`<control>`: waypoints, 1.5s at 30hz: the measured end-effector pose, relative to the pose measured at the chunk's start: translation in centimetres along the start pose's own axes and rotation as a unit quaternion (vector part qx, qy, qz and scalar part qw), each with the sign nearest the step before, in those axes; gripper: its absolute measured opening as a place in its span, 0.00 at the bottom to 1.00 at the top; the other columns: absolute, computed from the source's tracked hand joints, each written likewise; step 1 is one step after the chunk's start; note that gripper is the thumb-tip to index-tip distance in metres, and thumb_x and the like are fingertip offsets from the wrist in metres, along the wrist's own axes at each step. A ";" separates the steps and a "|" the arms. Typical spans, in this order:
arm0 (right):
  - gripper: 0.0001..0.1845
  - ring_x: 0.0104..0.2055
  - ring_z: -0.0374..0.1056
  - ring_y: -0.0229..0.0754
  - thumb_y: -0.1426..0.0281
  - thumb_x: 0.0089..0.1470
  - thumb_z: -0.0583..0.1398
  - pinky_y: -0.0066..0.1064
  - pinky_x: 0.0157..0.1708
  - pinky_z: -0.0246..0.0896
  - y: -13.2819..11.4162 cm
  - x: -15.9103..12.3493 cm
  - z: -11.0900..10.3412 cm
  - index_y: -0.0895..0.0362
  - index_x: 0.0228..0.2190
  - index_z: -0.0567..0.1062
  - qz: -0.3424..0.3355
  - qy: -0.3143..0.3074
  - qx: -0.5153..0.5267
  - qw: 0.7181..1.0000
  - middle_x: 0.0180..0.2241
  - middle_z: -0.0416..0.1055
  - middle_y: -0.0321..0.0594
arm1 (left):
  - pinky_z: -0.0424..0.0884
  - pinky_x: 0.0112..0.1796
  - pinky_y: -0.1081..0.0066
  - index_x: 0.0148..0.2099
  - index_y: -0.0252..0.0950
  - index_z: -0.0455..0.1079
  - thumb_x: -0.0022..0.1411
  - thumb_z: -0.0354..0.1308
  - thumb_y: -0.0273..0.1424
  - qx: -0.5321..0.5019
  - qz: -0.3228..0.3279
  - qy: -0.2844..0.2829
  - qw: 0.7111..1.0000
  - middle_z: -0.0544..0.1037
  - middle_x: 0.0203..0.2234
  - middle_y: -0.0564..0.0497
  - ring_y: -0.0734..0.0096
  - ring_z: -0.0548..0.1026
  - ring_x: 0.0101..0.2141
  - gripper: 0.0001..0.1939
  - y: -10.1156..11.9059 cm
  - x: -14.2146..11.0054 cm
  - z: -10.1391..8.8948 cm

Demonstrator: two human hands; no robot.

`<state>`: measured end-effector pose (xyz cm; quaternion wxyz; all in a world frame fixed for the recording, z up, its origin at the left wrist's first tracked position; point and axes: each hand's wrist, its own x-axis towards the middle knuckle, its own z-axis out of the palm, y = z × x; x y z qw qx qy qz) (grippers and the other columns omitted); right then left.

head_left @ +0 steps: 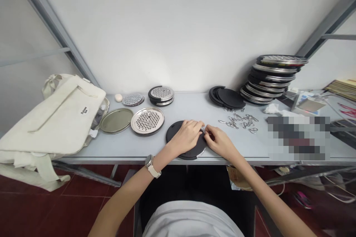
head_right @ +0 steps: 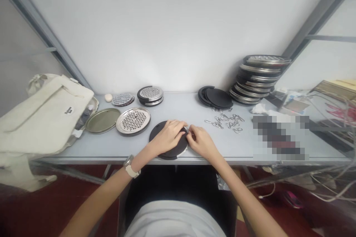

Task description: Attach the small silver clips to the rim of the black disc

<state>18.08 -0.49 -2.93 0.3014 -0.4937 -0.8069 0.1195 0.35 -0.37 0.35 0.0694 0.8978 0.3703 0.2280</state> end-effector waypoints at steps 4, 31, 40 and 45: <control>0.08 0.25 0.60 0.41 0.72 0.53 0.51 0.31 0.28 0.52 -0.1 0.0 -0.2 0.53 0.23 0.58 0.005 0.002 0.008 1.000 0.21 0.63 0.35 | 0.60 0.50 0.61 0.48 0.36 0.61 0.68 0.45 0.24 -0.003 -0.005 -0.007 1.000 0.72 0.41 0.47 0.62 0.69 0.46 0.09 0.0 0.0 0.0; 0.08 0.23 0.55 0.39 0.74 0.48 0.51 0.29 0.25 0.49 0.1 0.0 -0.3 0.52 0.26 0.54 0.013 -0.007 0.060 0.998 0.20 0.56 0.30 | 0.61 0.49 0.65 0.47 0.35 0.61 0.68 0.46 0.24 -0.003 0.019 0.001 1.000 0.72 0.41 0.48 0.65 0.69 0.45 0.07 -0.2 0.0 0.2; 0.10 0.22 0.52 0.37 0.74 0.50 0.51 0.29 0.25 0.46 0.2 0.0 -0.3 0.53 0.24 0.53 0.010 -0.011 0.066 0.998 0.19 0.53 0.29 | 0.61 0.48 0.65 0.44 0.35 0.64 0.69 0.44 0.24 0.015 0.027 -0.015 0.999 0.71 0.39 0.48 0.65 0.69 0.43 0.08 -0.2 0.1 0.1; 0.09 0.22 0.52 0.36 0.73 0.50 0.52 0.28 0.24 0.47 0.2 0.0 -0.3 0.53 0.24 0.55 0.038 -0.005 0.098 0.994 0.20 0.53 0.28 | 0.61 0.48 0.64 0.45 0.35 0.64 0.69 0.44 0.25 0.021 0.021 -0.008 1.000 0.71 0.40 0.48 0.64 0.69 0.44 0.08 -0.2 0.1 0.2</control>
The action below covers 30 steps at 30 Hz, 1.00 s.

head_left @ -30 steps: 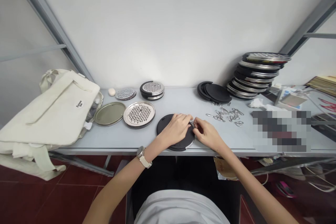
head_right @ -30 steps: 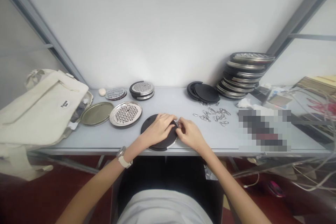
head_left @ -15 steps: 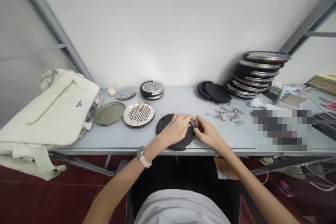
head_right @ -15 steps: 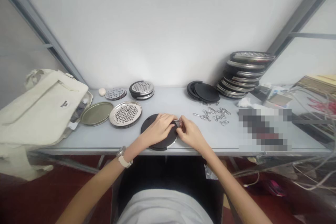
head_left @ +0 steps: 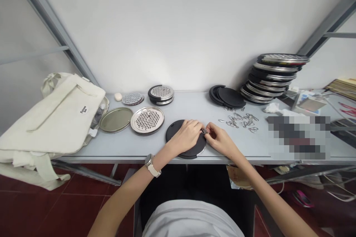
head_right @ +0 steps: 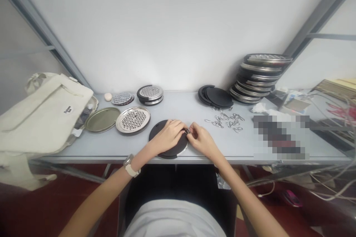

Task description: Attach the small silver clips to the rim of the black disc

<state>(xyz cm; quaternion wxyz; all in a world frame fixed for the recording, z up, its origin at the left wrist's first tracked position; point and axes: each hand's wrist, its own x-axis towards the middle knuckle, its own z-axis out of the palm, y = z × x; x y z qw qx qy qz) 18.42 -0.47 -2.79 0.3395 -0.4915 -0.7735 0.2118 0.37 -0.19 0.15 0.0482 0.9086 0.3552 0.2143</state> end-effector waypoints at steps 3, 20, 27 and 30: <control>0.08 0.22 0.52 0.36 0.72 0.51 0.53 0.28 0.24 0.48 0.2 0.0 0.0 0.53 0.25 0.56 0.014 0.002 0.017 1.000 0.20 0.54 0.28 | 0.61 0.49 0.65 0.45 0.35 0.63 0.69 0.44 0.25 0.002 0.000 0.005 1.000 0.71 0.40 0.48 0.65 0.69 0.44 0.08 0.0 0.0 0.1; 0.14 0.25 0.59 0.39 0.62 0.66 0.43 0.31 0.31 0.55 -0.4 -0.2 -0.5 0.53 0.33 0.63 0.054 -0.017 0.084 0.995 0.21 0.61 0.30 | 0.61 0.48 0.64 0.44 0.35 0.63 0.69 0.45 0.27 0.016 -0.019 0.024 0.999 0.71 0.39 0.49 0.64 0.69 0.43 0.06 0.0 -0.1 0.2; 0.13 0.24 0.56 0.38 0.59 0.61 0.52 0.29 0.28 0.52 -0.3 -0.1 -0.3 0.54 0.30 0.64 0.023 -0.008 0.069 0.997 0.20 0.58 0.29 | 0.61 0.48 0.64 0.42 0.35 0.63 0.69 0.45 0.26 0.015 -0.017 0.023 0.999 0.70 0.38 0.48 0.65 0.69 0.42 0.05 -0.1 -0.1 0.3; 0.11 0.24 0.56 0.37 0.61 0.59 0.55 0.29 0.27 0.53 0.2 -0.1 0.0 0.54 0.30 0.64 0.023 0.000 0.082 0.996 0.21 0.58 0.30 | 0.61 0.48 0.63 0.42 0.35 0.63 0.69 0.45 0.27 0.015 -0.018 0.022 0.999 0.70 0.38 0.48 0.64 0.69 0.42 0.06 -0.1 -0.1 0.3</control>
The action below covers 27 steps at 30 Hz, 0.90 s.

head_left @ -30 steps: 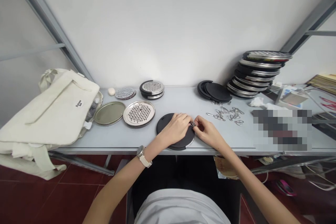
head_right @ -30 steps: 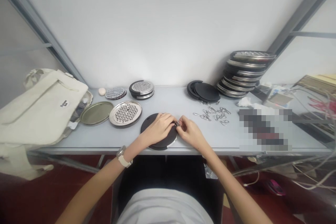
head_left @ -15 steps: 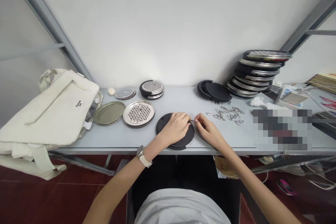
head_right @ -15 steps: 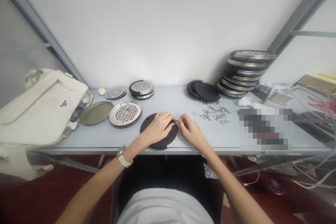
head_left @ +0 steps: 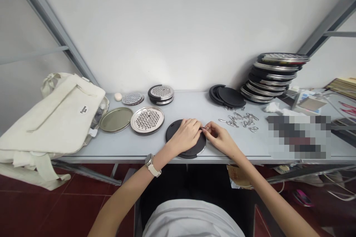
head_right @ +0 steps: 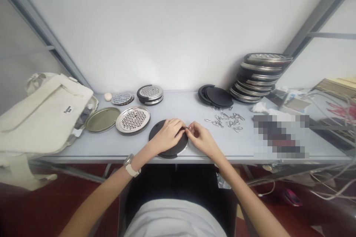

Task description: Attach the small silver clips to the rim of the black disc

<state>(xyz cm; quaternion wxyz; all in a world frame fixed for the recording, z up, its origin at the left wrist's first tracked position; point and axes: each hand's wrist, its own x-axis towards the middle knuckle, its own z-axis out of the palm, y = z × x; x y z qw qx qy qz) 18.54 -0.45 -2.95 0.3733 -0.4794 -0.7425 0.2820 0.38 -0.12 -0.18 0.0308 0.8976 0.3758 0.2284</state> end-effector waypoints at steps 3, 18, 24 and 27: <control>0.10 0.26 0.57 0.37 0.63 0.59 0.54 0.29 0.28 0.55 0.3 0.1 0.0 0.54 0.29 0.63 0.001 0.006 0.021 1.000 0.22 0.59 0.31 | 0.61 0.47 0.63 0.42 0.35 0.63 0.69 0.45 0.28 0.001 -0.002 -0.001 1.000 0.70 0.38 0.48 0.63 0.69 0.42 0.06 0.0 0.0 0.0; 0.09 0.24 0.55 0.38 0.69 0.58 0.49 0.29 0.28 0.52 0.2 0.0 -0.5 0.54 0.25 0.59 0.025 0.014 0.030 0.999 0.20 0.56 0.30 | 0.60 0.47 0.65 0.42 0.35 0.62 0.69 0.45 0.27 0.008 -0.001 -0.004 1.000 0.70 0.38 0.49 0.65 0.68 0.43 0.06 0.2 0.0 -0.3; 0.14 0.24 0.57 0.39 0.67 0.62 0.46 0.30 0.28 0.52 -0.6 -0.1 -0.4 0.53 0.24 0.58 0.014 0.012 -0.052 0.998 0.20 0.58 0.31 | 0.60 0.47 0.65 0.41 0.36 0.62 0.69 0.44 0.27 0.014 0.005 -0.010 1.000 0.70 0.38 0.49 0.65 0.68 0.42 0.06 0.2 0.0 -0.4; 0.13 0.23 0.57 0.39 0.65 0.61 0.49 0.30 0.27 0.51 -0.8 0.0 -0.2 0.53 0.24 0.59 -0.013 -0.002 -0.088 0.996 0.19 0.59 0.31 | 0.59 0.47 0.64 0.41 0.36 0.61 0.69 0.44 0.27 0.013 0.006 -0.010 1.000 0.70 0.37 0.49 0.65 0.68 0.42 0.06 0.2 0.0 -0.4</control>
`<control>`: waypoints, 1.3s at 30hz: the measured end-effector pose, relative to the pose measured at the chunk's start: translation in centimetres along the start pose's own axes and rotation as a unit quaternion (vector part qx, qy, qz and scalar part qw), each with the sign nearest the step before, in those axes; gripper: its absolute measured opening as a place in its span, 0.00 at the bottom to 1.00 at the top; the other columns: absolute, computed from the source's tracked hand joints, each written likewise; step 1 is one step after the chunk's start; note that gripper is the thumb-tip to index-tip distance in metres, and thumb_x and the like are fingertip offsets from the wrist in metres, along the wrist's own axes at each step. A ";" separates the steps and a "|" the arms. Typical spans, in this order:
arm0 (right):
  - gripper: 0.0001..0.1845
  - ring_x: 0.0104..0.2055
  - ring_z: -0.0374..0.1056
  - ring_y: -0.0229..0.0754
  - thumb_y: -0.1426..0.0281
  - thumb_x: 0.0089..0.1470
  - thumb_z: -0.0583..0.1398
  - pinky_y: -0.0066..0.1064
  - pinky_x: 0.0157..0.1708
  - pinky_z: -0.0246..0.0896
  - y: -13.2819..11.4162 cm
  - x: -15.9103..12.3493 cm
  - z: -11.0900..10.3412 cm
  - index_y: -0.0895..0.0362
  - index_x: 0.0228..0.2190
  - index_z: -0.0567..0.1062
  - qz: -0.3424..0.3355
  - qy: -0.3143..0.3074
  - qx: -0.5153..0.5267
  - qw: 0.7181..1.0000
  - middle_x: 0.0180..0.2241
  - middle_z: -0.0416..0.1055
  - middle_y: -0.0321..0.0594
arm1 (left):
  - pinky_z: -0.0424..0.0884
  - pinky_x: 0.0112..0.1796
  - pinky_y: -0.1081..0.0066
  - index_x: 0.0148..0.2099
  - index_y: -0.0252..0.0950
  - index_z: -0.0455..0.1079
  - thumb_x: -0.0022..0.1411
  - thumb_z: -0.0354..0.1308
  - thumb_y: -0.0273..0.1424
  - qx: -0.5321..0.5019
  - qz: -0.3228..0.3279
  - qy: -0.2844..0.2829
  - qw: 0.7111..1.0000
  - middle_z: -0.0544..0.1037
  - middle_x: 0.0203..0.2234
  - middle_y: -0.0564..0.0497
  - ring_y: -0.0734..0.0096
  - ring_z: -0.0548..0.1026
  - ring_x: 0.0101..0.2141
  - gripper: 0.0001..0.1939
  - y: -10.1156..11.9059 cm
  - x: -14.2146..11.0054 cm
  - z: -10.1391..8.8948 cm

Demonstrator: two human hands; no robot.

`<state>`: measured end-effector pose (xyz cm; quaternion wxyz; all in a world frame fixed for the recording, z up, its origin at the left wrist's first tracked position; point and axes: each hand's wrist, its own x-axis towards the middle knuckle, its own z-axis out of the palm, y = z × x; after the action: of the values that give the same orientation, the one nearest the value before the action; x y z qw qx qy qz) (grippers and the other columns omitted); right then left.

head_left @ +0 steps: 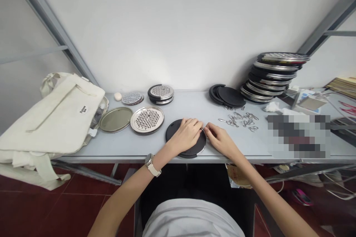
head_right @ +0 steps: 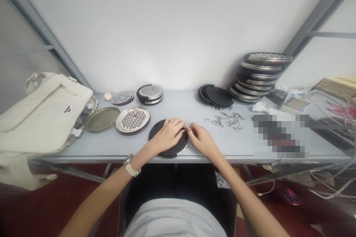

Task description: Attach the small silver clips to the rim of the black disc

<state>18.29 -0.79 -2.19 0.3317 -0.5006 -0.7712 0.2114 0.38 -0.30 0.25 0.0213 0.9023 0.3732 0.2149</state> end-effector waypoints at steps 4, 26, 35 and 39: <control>0.13 0.23 0.56 0.38 0.67 0.58 0.51 0.30 0.26 0.51 0.1 0.1 0.1 0.54 0.23 0.59 -0.022 -0.010 -0.004 1.000 0.19 0.59 0.31 | 0.59 0.47 0.64 0.40 0.36 0.61 0.69 0.44 0.26 -0.005 -0.004 -0.001 1.000 0.70 0.37 0.49 0.64 0.68 0.42 0.06 0.0 0.0 0.0; 0.09 0.25 0.58 0.38 0.64 0.61 0.50 0.30 0.29 0.55 1.5 0.1 0.1 0.53 0.29 0.61 0.019 -0.005 0.103 0.994 0.21 0.60 0.30 | 0.61 0.47 0.62 0.43 0.36 0.60 0.69 0.44 0.27 -0.010 -0.019 0.000 1.000 0.71 0.39 0.46 0.61 0.69 0.43 0.05 0.1 0.0 0.0; 0.08 0.24 0.56 0.38 0.65 0.60 0.51 0.29 0.27 0.52 0.7 0.1 0.0 0.54 0.29 0.62 0.015 -0.015 0.074 0.997 0.21 0.58 0.30 | 0.59 0.49 0.62 0.49 0.35 0.61 0.69 0.45 0.27 -0.014 -0.013 0.004 1.000 0.71 0.44 0.46 0.62 0.68 0.47 0.09 0.0 -0.1 0.2; 0.08 0.24 0.56 0.38 0.65 0.60 0.51 0.29 0.27 0.52 0.6 0.1 -0.1 0.53 0.29 0.62 0.008 -0.021 0.064 0.998 0.21 0.58 0.30 | 0.60 0.50 0.62 0.51 0.35 0.62 0.69 0.45 0.28 0.000 -0.012 0.003 1.000 0.70 0.44 0.46 0.62 0.68 0.47 0.11 -0.1 -0.1 0.3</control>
<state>18.67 -0.51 -2.49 0.3449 -0.4796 -0.7590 0.2737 0.36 -0.27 -0.08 0.0226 0.8972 0.3838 0.2174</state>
